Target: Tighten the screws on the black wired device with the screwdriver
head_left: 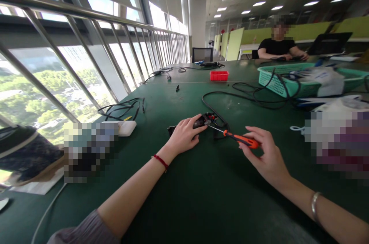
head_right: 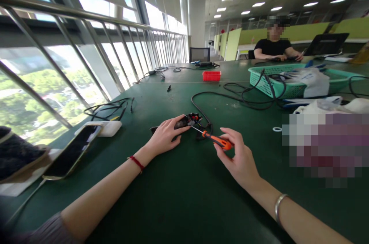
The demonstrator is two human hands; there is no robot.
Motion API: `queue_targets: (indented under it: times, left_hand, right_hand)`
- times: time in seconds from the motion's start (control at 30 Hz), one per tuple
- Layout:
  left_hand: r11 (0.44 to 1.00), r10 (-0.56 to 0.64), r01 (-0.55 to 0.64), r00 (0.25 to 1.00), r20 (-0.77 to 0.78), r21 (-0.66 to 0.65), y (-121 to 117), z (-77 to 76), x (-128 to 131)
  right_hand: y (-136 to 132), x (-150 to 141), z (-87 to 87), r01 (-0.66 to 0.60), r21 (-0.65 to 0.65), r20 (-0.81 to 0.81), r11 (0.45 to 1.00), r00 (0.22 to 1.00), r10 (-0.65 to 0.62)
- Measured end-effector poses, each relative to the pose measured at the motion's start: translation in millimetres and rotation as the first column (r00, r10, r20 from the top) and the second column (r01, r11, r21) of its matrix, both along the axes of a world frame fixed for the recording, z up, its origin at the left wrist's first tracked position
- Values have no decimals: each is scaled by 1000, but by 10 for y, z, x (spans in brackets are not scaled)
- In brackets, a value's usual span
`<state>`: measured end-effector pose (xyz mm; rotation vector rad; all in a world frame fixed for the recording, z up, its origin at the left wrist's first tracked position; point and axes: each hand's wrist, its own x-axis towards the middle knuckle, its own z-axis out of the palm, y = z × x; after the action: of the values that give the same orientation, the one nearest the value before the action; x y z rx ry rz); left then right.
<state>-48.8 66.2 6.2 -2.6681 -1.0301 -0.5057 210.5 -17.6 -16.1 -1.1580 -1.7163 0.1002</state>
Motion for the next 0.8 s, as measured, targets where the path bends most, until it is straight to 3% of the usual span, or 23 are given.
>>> queue_targets:
  times: [0.1, 0.17, 0.33, 0.43, 0.5, 0.63, 0.8]
  left_hand:
    - [1000, 13, -13, 1000, 14, -3, 7, -3, 5]
    - [1000, 23, -22, 999, 45, -7, 13, -13, 11]
    - [991, 128, -131, 986, 107, 20, 22, -56, 51]
    - [973, 224, -227, 973, 56, 38, 1, -66, 87]
    - [957, 286, -287, 958, 23, 52, -25, -60, 107]
    - [913, 401, -402, 916, 27, 76, -75, -28, 112]
    - [928, 371, -371, 929, 17, 27, -52, -14, 43]
  right_hand:
    - [3, 13, -9, -4, 97, 15, 995, 1000, 2]
    - [-6, 8, 6, -24, 87, 38, 996, 999, 21]
    - [-50, -23, 65, -88, -151, 80, 985, 992, 101]
    - [-55, -20, 58, -79, -204, 77, 976, 992, 96]
    - [-42, -11, 35, -55, -175, 83, 983, 994, 71]
    - [-3, 5, 1, -12, 6, 102, 1000, 995, 12]
    - [9, 7, 26, -92, 86, 144, 992, 986, 79]
